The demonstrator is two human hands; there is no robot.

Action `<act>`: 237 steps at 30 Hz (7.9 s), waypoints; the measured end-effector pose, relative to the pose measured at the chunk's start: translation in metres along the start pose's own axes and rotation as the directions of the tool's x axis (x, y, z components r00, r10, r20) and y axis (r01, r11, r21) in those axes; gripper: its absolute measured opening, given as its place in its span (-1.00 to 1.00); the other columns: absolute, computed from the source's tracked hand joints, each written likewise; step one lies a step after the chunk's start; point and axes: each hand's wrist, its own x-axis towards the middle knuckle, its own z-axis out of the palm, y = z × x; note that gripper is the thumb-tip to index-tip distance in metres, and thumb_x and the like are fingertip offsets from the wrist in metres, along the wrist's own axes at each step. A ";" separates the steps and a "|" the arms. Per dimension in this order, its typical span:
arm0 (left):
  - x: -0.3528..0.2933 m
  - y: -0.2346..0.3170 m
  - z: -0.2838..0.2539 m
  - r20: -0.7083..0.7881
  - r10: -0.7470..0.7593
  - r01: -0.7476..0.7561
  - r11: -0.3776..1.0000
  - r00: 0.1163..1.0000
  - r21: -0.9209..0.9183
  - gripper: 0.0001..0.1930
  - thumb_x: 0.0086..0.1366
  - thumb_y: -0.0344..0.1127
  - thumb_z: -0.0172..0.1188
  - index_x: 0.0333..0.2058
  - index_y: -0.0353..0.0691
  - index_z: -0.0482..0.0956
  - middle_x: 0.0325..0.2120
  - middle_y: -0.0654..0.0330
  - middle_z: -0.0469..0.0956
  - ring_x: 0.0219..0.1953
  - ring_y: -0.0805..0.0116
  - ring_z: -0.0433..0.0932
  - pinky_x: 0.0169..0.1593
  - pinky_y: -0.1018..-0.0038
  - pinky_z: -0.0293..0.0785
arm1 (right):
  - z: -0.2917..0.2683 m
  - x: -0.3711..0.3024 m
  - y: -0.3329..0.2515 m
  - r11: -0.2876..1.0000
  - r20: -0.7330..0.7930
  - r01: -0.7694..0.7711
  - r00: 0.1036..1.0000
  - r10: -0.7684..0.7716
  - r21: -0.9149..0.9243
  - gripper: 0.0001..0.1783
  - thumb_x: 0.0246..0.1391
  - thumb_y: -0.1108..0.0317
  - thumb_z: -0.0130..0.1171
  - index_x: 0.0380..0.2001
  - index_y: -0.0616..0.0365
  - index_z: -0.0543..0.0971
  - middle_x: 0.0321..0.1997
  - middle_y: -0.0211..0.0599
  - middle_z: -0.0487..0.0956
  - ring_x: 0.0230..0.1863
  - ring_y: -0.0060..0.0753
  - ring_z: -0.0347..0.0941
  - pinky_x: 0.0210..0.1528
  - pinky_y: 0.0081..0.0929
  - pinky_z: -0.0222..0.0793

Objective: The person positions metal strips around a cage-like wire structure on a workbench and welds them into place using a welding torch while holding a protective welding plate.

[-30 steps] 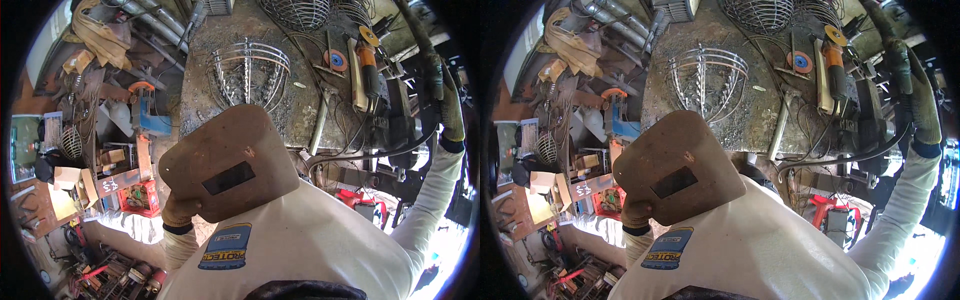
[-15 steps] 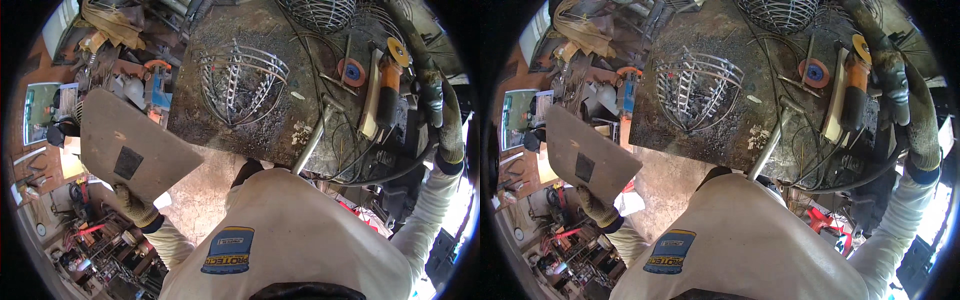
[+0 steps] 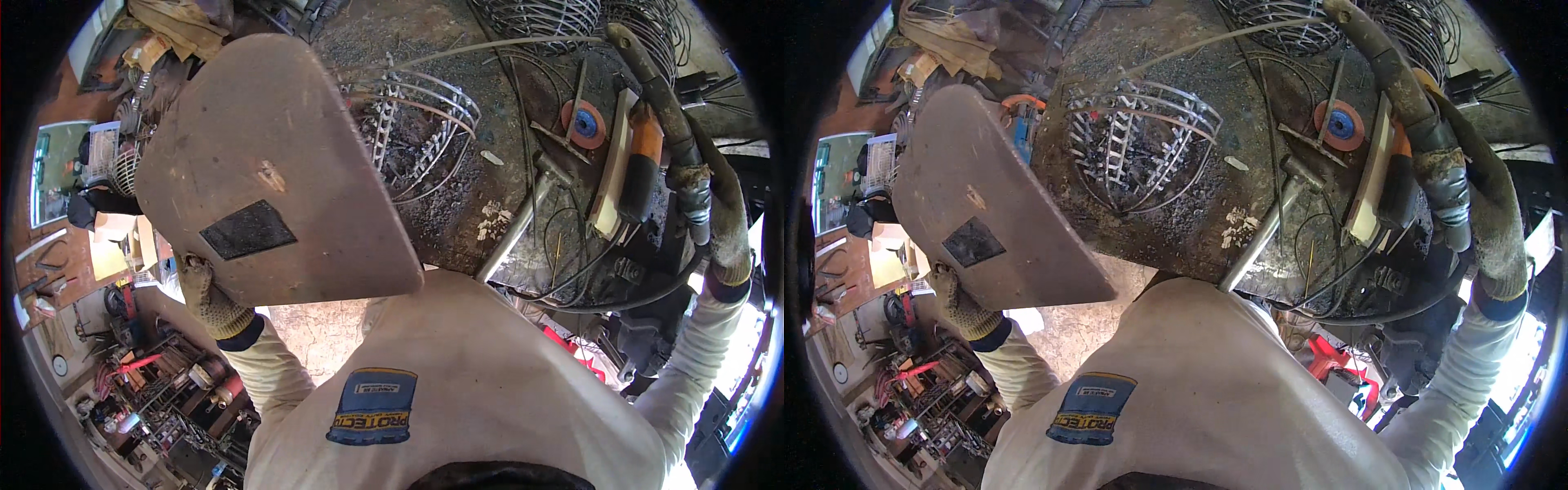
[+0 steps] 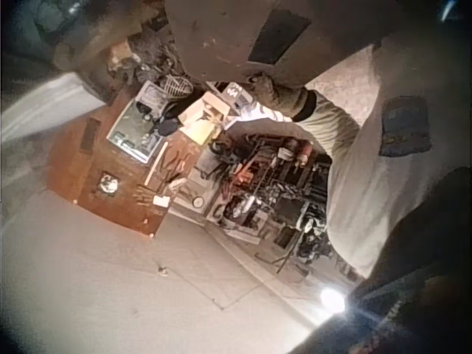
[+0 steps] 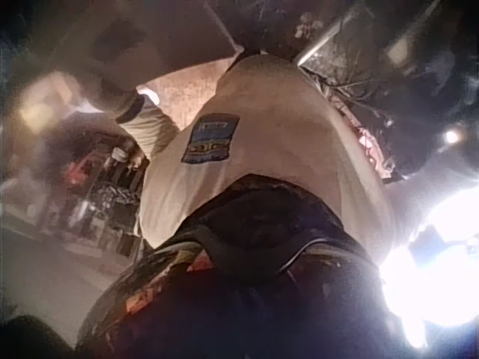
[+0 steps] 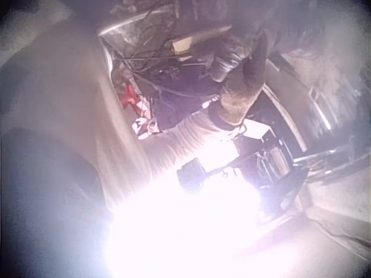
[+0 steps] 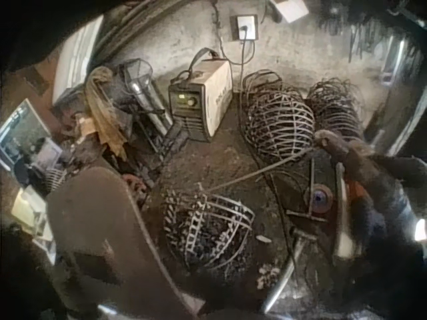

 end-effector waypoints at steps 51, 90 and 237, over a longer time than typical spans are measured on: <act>-0.004 0.000 0.065 -0.089 -0.023 0.038 0.985 0.996 0.169 -0.58 0.31 -0.34 0.27 0.10 -0.34 0.48 -0.02 0.09 0.59 -0.05 0.25 0.62 0.04 0.32 0.60 | 0.034 0.024 -0.022 0.993 0.105 -0.116 0.988 0.111 0.036 -0.21 0.26 0.41 0.24 0.47 0.29 0.16 0.34 -0.11 0.46 0.22 -0.44 0.48 0.30 -0.45 0.35; 0.006 -0.031 0.052 0.343 -0.120 0.196 0.961 0.932 -0.195 -0.50 0.47 -0.47 0.03 0.34 -0.41 0.23 0.18 -0.16 0.47 0.16 0.08 0.55 0.20 0.25 0.54 | -0.010 0.004 0.017 0.946 0.268 -0.218 0.951 0.152 0.240 -0.29 0.22 0.08 0.30 0.28 0.29 0.37 -0.21 -0.23 0.64 -0.38 -0.51 0.58 -0.33 -0.51 0.52; 0.107 0.009 -0.082 0.016 0.432 -0.388 0.792 0.902 0.471 -0.63 0.35 -0.40 0.26 0.11 -0.35 0.54 0.17 -0.02 0.46 0.15 0.18 0.50 0.20 0.22 0.51 | 0.154 -0.142 -0.092 0.968 -0.641 -0.106 0.733 0.230 0.226 -0.53 0.25 0.31 0.15 0.20 0.22 0.47 -0.23 -0.46 0.59 -0.38 -0.73 0.50 -0.36 -0.75 0.42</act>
